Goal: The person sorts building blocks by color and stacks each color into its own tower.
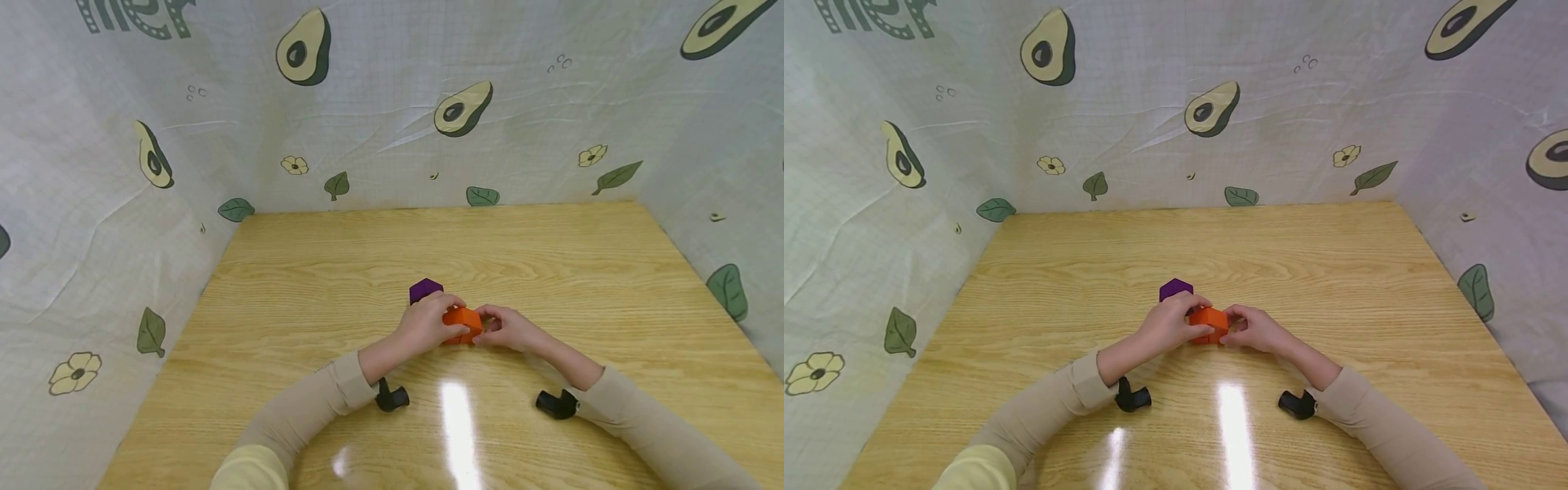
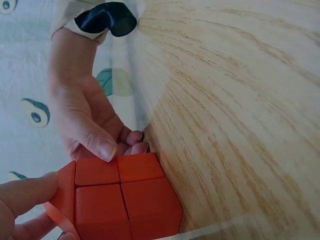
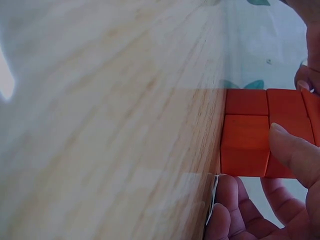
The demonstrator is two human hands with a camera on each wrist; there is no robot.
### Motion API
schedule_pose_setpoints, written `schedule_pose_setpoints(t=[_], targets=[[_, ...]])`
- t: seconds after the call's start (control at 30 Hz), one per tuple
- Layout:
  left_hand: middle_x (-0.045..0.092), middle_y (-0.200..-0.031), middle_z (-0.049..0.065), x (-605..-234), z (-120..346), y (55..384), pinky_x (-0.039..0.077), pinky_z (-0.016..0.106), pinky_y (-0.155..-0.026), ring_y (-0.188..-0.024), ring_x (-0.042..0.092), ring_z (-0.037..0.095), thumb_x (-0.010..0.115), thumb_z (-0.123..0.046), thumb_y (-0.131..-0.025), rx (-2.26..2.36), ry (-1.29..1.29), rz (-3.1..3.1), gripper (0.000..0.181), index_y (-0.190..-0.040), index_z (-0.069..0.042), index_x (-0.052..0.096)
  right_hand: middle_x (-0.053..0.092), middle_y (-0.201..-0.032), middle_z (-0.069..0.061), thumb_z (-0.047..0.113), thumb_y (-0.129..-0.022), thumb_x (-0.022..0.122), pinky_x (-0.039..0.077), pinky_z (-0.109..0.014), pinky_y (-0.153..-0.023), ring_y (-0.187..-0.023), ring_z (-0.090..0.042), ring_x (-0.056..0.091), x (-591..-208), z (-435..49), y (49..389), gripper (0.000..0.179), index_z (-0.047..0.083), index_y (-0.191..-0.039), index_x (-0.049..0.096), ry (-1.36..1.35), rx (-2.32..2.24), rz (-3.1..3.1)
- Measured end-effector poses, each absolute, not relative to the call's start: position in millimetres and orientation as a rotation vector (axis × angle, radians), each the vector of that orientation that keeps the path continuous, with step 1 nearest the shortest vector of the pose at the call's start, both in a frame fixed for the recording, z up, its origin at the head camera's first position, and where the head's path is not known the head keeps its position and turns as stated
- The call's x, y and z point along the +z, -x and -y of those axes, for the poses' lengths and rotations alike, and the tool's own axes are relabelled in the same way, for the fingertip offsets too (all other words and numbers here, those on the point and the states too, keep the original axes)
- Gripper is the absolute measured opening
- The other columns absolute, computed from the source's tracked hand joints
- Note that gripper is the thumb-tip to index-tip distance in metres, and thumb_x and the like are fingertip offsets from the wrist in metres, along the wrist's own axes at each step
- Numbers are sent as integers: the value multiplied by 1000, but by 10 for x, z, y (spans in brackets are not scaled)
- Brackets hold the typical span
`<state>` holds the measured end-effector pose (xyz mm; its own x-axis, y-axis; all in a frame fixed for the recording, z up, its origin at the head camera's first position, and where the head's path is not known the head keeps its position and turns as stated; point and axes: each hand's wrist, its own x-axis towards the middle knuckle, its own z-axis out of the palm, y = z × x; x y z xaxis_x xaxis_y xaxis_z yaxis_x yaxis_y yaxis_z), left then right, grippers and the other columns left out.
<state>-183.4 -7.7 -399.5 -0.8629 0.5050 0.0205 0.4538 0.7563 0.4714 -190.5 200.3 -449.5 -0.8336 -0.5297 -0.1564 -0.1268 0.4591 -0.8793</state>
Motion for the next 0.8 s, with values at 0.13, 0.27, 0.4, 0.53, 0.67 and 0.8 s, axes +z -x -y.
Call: schedule_pose_setpoints(t=[0.13,0.27,0.4,0.53,0.67,0.8], targets=[[61,-99,-3,-4002,74,1836,43,17,-66,-82,55,8,69,-37,-81,719,-780,-2842,38,-112,-16,64,60,-96,-13,16,-82,69,46,-22,-62,-70,-13,56,-4491,-2005,1904,42,-6,-114,53,555,-1329,-2308],[61,-98,-4,-4011,70,1840,44,17,-66,-82,56,8,69,-37,-80,716,-790,-2854,38,-111,-16,64,60,-97,-13,16,-82,69,45,-22,-62,-70,-13,55,-4494,-2004,1906,42,-6,-114,53,560,-1331,-2309],[62,-98,-4,-4017,64,1843,44,17,-66,-82,56,8,70,-36,-80,706,-798,-2865,38,-111,-16,64,59,-98,-14,16,-82,69,45,-22,-62,-69,-12,55,-4499,-2007,1906,42,-6,-114,53,559,-1330,-2308],[62,-98,-4,-4027,63,1843,44,18,-67,-83,56,8,69,-36,-80,706,-796,-2864,38,-112,-17,64,59,-100,-14,17,-82,69,45,-22,-62,-70,-12,56,-4500,-2008,1904,42,-6,-114,53,558,-1334,-2302],[61,-100,-3,-4043,72,1846,45,18,-68,-84,57,9,69,-37,-80,711,-797,-2855,40,-115,-17,62,59,-101,-14,17,-82,69,45,-22,-63,-70,-12,55,-4503,-2008,1903,42,-5,-114,53,553,-1336,-2299],[61,-104,-1,-4009,109,1840,46,20,-69,-87,57,11,70,-39,-79,751,-775,-2824,52,-124,-18,56,58,-104,-17,16,-82,69,47,-23,-65,-73,-14,57,-4505,-2011,1908,45,-6,-116,51,560,-1333,-2289]])
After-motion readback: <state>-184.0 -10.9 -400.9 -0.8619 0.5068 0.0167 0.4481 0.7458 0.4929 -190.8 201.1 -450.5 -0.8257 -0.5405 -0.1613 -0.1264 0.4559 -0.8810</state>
